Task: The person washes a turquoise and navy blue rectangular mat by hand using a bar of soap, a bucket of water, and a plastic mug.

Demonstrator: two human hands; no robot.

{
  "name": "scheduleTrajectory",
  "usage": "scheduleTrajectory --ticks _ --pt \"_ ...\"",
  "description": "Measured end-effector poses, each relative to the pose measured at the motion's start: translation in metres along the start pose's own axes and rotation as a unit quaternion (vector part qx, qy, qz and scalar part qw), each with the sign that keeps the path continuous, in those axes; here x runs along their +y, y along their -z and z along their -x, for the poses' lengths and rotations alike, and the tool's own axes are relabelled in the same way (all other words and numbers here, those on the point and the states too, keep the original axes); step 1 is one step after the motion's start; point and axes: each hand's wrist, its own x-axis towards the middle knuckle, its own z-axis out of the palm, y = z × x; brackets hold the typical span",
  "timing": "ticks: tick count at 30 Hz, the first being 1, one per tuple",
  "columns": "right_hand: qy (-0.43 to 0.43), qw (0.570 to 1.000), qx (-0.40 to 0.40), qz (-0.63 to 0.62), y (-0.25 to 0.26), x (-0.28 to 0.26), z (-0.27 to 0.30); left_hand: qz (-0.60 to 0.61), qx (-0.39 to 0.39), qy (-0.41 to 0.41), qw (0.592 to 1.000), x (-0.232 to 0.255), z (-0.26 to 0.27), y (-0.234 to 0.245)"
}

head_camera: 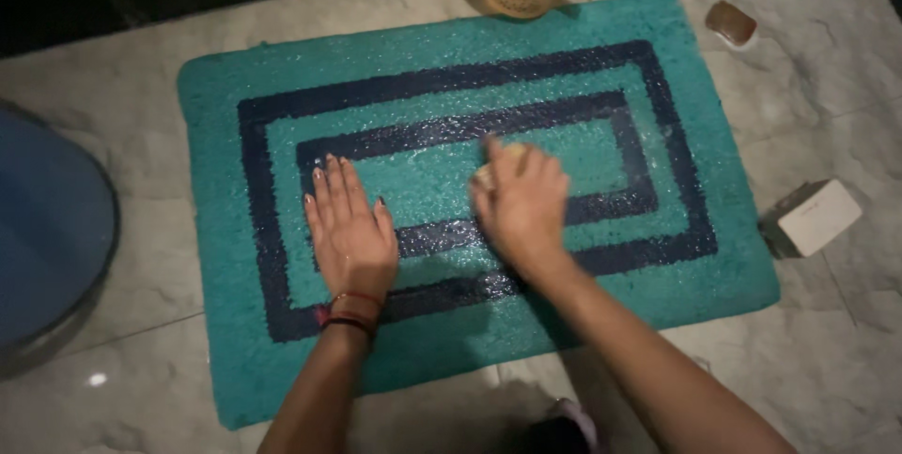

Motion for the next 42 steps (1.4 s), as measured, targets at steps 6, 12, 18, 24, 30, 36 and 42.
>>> scheduleTrajectory --ticks 6,12,18,24,30,36,42 --pt "0.174 0.979 -0.052 -0.097 -0.004 -0.046 -0.006 -0.011 -0.019 0.016 1.0 -0.001 0.003 0.001" --pt "0.128 0.985 -0.108 -0.048 -0.008 -0.031 -0.029 -0.045 -0.025 -0.025 0.998 -0.006 0.003 0.004" --pt "0.018 0.997 -0.07 0.021 -0.015 0.024 -0.06 -0.048 -0.031 -0.005 0.998 -0.006 0.006 0.005" --pt "-0.053 0.997 0.025 0.045 -0.017 0.077 -0.067 -0.024 -0.044 0.034 0.998 -0.008 0.002 0.004" --pt "-0.034 0.995 0.018 0.088 -0.026 0.084 -0.066 -0.055 -0.061 0.067 0.994 -0.038 -0.031 0.014" --pt "-0.031 0.993 0.04 0.104 -0.025 0.081 -0.064 -0.082 -0.046 0.113 0.989 -0.077 -0.061 0.018" --pt "-0.037 0.991 0.02 0.125 -0.023 0.078 -0.064 -0.028 0.067 0.199 0.977 -0.099 -0.066 0.017"
